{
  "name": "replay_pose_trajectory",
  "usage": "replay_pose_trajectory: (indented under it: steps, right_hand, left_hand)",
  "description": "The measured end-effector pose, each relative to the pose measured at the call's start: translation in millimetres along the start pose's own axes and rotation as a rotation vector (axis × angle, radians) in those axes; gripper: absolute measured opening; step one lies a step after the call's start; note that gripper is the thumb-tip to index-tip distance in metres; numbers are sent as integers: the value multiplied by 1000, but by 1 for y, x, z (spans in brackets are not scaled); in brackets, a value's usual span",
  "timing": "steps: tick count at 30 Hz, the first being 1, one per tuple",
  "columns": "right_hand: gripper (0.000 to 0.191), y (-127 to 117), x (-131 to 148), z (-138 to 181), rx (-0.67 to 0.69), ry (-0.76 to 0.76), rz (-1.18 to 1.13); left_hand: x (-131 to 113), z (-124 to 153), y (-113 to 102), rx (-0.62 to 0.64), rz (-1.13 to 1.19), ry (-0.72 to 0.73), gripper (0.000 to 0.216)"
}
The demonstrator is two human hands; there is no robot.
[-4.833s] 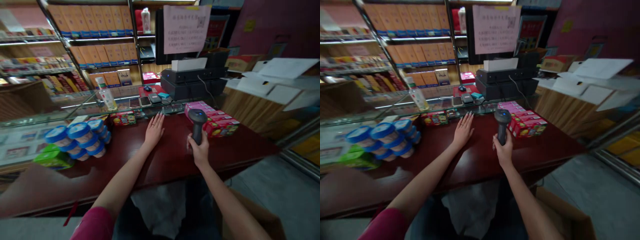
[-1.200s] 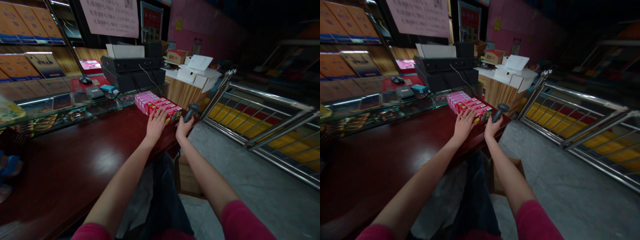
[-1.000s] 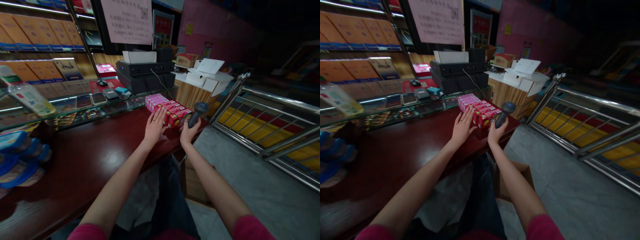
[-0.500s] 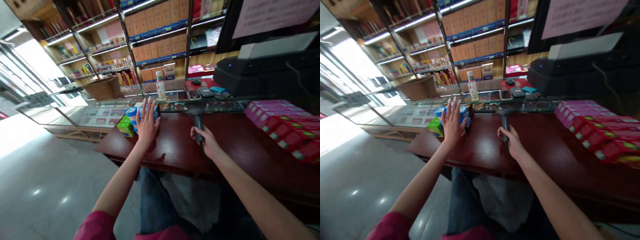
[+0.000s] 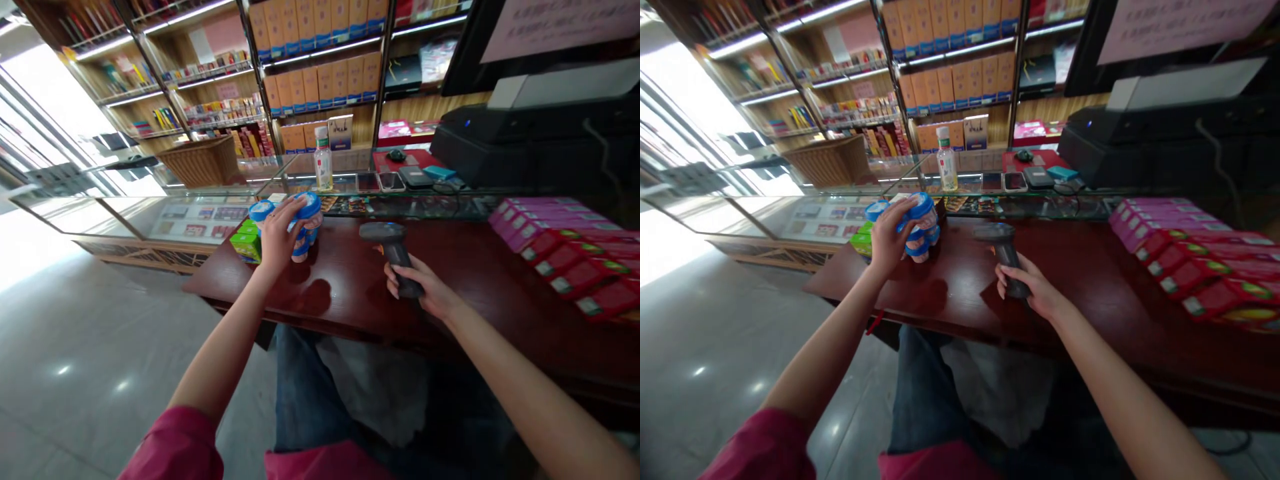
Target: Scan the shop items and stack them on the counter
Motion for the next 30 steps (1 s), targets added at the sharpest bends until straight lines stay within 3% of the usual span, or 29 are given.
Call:
replay_pose_trajectory:
  steps: [3, 8, 12, 23, 27, 30]
  right_hand:
    - [44, -14, 1, 19, -84, -73, 24]
    - [42, -32, -9, 38, -183, -133, 84]
    - [45, -36, -11, 39, -200, -98, 98]
    - [46, -34, -12, 37, -221, -24, 126]
    - [46, -33, -13, 38, -238, -38, 138]
    - [47, -33, -12, 39, -310, -99, 113]
  left_hand:
    - [-22, 6, 38, 23, 315, -85, 38]
    - [-40, 25, 124, 221, 685, -254, 37]
    - [-35, 39, 159, 264, 796, -315, 41]
    - [-32, 48, 164, 324, 843, -303, 39]
    - [-36, 49, 162, 366, 771, -335, 44]
    - [-37, 49, 156, 326, 672, -337, 44]
Point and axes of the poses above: each hand's wrist, its own z-axis away from the middle knuckle, its own y-axis out of the palm, x = y × z, the point moved 3 cm from there along -z, towards the middle knuckle, and after that the axes turned 14 degrees about -z, right-handed, at the moved point
